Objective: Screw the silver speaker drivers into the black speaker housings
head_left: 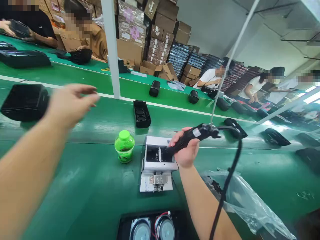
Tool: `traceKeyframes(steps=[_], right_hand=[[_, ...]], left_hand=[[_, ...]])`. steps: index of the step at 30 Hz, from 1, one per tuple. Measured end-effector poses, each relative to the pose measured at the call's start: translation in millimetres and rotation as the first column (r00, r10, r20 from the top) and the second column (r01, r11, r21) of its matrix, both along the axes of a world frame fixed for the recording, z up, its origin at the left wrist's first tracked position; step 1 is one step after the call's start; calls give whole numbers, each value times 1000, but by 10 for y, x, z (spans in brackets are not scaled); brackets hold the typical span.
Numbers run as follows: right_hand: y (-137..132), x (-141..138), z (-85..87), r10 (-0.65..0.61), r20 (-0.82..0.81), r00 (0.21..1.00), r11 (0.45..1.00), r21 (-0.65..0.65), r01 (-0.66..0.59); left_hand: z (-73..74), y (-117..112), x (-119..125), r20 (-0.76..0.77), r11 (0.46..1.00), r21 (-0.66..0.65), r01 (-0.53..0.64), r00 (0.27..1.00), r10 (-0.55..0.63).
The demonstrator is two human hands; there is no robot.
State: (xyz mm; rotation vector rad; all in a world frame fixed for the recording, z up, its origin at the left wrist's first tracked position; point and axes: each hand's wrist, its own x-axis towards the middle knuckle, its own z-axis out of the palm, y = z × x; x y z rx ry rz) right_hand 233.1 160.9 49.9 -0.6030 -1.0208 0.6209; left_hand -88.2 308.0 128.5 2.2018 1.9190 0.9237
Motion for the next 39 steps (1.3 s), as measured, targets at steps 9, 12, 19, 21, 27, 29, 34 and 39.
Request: traceKeyframes(steps=[9, 12, 19, 21, 27, 29, 34, 39], right_hand=[[-72, 95, -69, 167, -26, 986, 983, -72, -169], [-100, 83, -14, 162, -14, 987, 984, -74, -163], [-120, 73, 288, 99, -10, 995, 992, -80, -100], [-139, 85, 390, 41, -26, 999, 996, -77, -43], [-195, 114, 581, -135, -91, 987, 986, -108, 125], [-212, 124, 610, -174, -113, 978, 981, -111, 162], [-254, 158, 668, -224, -150, 963, 972, -112, 209], [-273, 225, 716, -234, -183, 955, 971, -100, 219]], left_hand=[[-980, 662, 803, -141, 839, -282, 466, 844, -517], [-1068, 693, 855, -204, 820, -319, 476, 810, -549], [-1117, 822, 962, -350, 823, -403, 400, 764, -543], [-1123, 873, 995, -377, 816, -423, 393, 743, -553], [-1038, 962, 820, -443, 829, -402, 389, 710, -548], [-940, 958, 633, -466, 849, -379, 369, 717, -519], [-568, 786, -40, -512, 900, -316, 302, 744, -429], [-314, 129, -788, -535, 944, -217, 248, 779, -328]])
